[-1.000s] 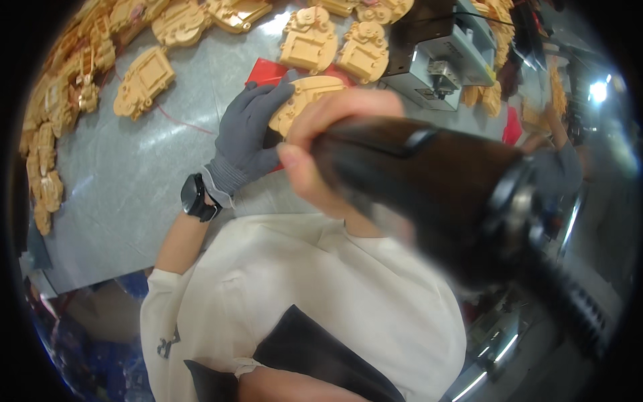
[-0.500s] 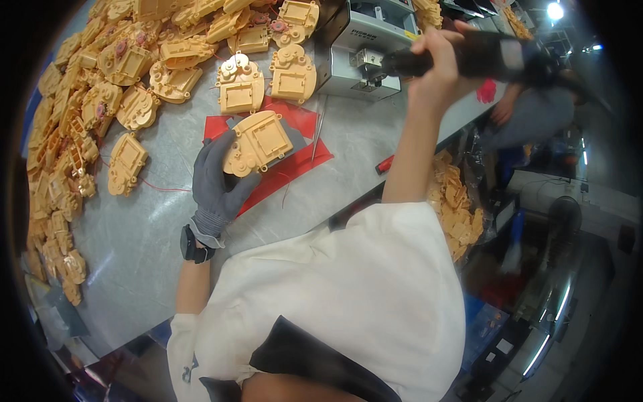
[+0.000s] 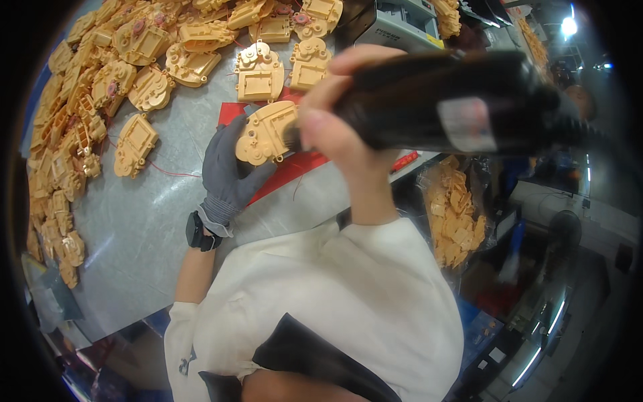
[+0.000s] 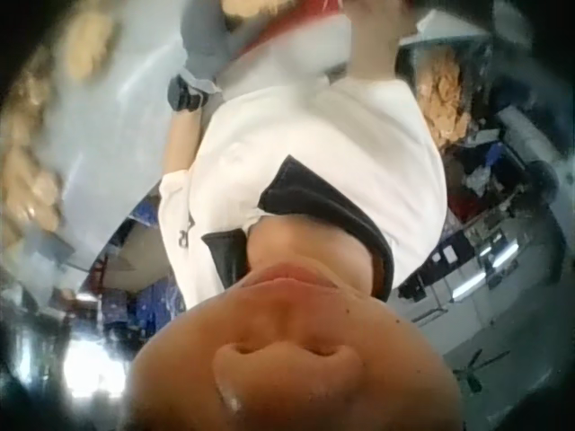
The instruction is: The person assembles plastic toy vehicle parts by hand at a factory workstation, securing plastic components with screws using an electric screwdriver.
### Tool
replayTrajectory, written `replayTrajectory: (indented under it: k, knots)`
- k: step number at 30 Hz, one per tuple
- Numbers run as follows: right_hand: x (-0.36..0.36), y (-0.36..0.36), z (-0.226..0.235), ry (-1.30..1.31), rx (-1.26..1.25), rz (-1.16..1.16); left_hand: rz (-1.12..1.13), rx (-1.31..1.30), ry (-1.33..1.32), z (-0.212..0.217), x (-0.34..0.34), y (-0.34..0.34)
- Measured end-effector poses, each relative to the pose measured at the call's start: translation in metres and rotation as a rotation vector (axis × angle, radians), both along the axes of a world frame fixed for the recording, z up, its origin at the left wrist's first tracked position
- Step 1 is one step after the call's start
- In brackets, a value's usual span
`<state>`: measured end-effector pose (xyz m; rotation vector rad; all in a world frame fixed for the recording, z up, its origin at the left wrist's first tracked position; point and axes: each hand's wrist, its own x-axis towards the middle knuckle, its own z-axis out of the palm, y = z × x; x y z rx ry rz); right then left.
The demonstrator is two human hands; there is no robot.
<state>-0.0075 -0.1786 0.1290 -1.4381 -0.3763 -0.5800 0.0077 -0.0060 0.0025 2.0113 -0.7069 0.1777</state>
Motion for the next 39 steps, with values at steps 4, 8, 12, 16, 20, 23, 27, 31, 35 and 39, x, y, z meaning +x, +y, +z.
replayTrajectory:
  k: [4, 8, 12, 16, 20, 23, 27, 31, 35, 39]
  knots:
    - [0.026, 0.030, 0.001, 0.092, -0.084, -0.090, 0.013, 0.131, 0.044, 0.006, -0.002, 0.003]
    - [0.038, 0.036, 0.001, 0.140, -0.090, -0.070, 0.031, 0.113, 0.024, 0.000, -0.002, 0.004]
    - [0.047, 0.038, -0.015, 0.161, -0.039, -0.060, 0.031, 0.085, 0.043, 0.000, -0.003, 0.007]
    - [0.049, 0.041, -0.018, 0.157, -0.083, -0.057, 0.023, 0.089, 0.067, 0.000, -0.005, 0.008]
    - [0.051, 0.039, -0.027, 0.160, 0.032, 0.045, 0.012, 0.093, 0.079, 0.001, -0.008, 0.009]
    - [0.050, 0.038, -0.027, 0.197, 0.073, 0.049, -0.008, 0.071, 0.056, 0.006, -0.006, 0.008]
    - [0.055, 0.037, -0.029, 0.213, 0.014, 0.022, -0.009, 0.093, 0.065, 0.003, -0.004, 0.004]
    - [0.055, 0.049, -0.021, 0.275, 0.081, -0.029, 0.119, -0.027, -0.091, 0.012, 0.000, 0.008]
    - [0.054, 0.052, -0.038, 0.265, 0.145, -0.107, 0.165, 0.121, 0.153, 0.028, 0.009, 0.013]
    - [0.049, 0.003, -0.031, 0.575, 0.294, 0.266, 0.174, -0.011, 0.085, -0.013, 0.000, -0.027]
